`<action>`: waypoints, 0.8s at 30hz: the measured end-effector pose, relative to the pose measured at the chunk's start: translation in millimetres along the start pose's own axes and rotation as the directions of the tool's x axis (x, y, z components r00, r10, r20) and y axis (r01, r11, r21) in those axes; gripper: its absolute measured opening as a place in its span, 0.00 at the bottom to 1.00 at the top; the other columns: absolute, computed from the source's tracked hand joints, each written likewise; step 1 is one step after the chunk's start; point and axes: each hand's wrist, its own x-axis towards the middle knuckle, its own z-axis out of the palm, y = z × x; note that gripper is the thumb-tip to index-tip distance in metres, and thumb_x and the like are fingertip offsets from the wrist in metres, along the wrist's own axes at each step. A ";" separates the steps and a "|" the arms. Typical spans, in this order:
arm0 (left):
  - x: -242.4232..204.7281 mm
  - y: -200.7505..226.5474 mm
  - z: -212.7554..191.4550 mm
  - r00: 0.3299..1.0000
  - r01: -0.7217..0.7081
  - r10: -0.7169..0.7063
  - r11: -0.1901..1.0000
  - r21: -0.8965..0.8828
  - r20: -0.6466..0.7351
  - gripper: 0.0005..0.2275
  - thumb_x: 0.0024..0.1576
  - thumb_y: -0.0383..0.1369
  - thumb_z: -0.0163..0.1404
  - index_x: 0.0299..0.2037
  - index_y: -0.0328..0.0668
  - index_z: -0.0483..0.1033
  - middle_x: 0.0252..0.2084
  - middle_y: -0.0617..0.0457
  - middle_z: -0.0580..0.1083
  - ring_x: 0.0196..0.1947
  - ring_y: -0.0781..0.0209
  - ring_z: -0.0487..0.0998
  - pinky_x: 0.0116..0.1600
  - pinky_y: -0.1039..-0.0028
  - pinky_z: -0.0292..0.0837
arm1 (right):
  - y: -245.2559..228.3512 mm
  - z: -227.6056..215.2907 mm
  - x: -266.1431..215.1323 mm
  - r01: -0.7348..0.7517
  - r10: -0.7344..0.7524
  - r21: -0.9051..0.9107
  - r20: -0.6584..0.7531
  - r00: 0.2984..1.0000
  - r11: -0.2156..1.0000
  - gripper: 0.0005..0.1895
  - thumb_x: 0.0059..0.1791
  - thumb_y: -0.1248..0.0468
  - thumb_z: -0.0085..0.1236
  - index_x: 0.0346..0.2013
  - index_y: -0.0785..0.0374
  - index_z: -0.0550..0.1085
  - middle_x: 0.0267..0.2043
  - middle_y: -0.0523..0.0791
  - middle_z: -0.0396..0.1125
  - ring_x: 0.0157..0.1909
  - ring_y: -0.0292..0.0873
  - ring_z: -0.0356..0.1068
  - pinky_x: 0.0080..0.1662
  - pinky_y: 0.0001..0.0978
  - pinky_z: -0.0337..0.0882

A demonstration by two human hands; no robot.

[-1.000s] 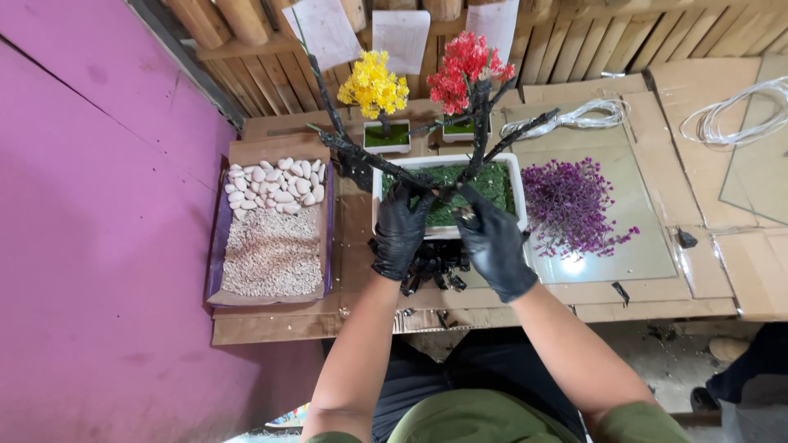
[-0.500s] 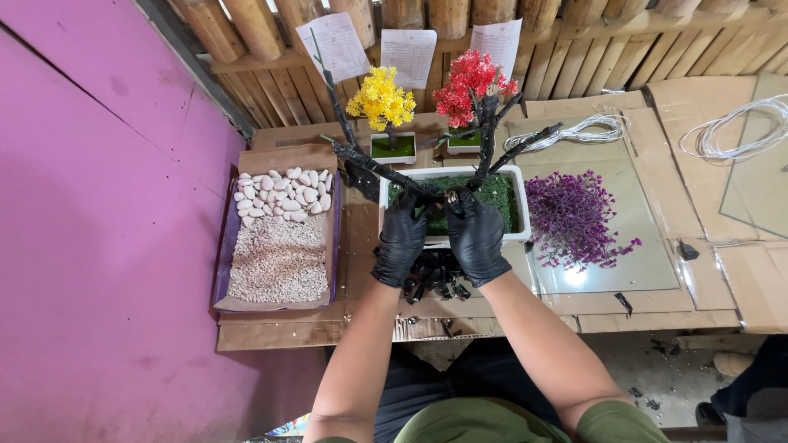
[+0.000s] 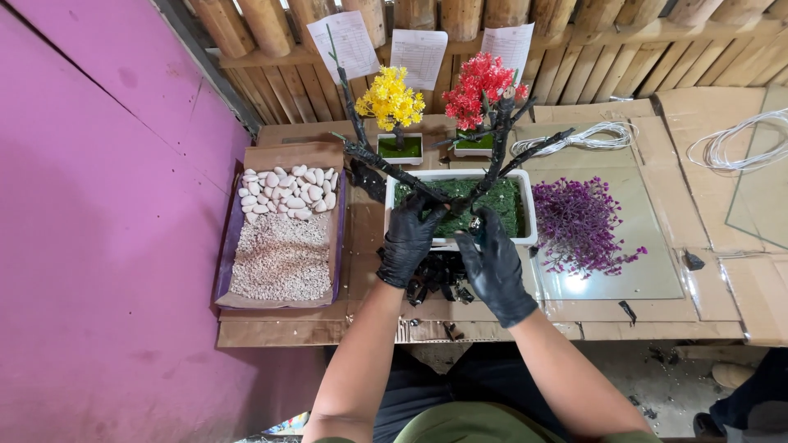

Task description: The person wraps black tape around the branches of a small artificial bonsai tree to secure them. They then use a lighter to heat the ends of the tape, likely to seal or melt them into place. The task involves handling the tree, tape, and lighter on a workbench.

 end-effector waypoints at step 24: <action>0.9 2.2 -3.6 0.995 -0.098 0.098 0.995 0.033 -0.020 0.06 0.60 0.37 0.60 0.42 0.49 0.83 0.39 0.45 0.80 0.44 0.41 0.82 0.52 0.54 0.78 | -7.6 -0.8 57.5 -0.727 0.686 -0.097 0.434 0.584 0.680 0.24 0.49 0.40 0.58 0.27 0.57 0.74 0.21 0.52 0.70 0.32 0.65 0.73 0.33 0.55 0.74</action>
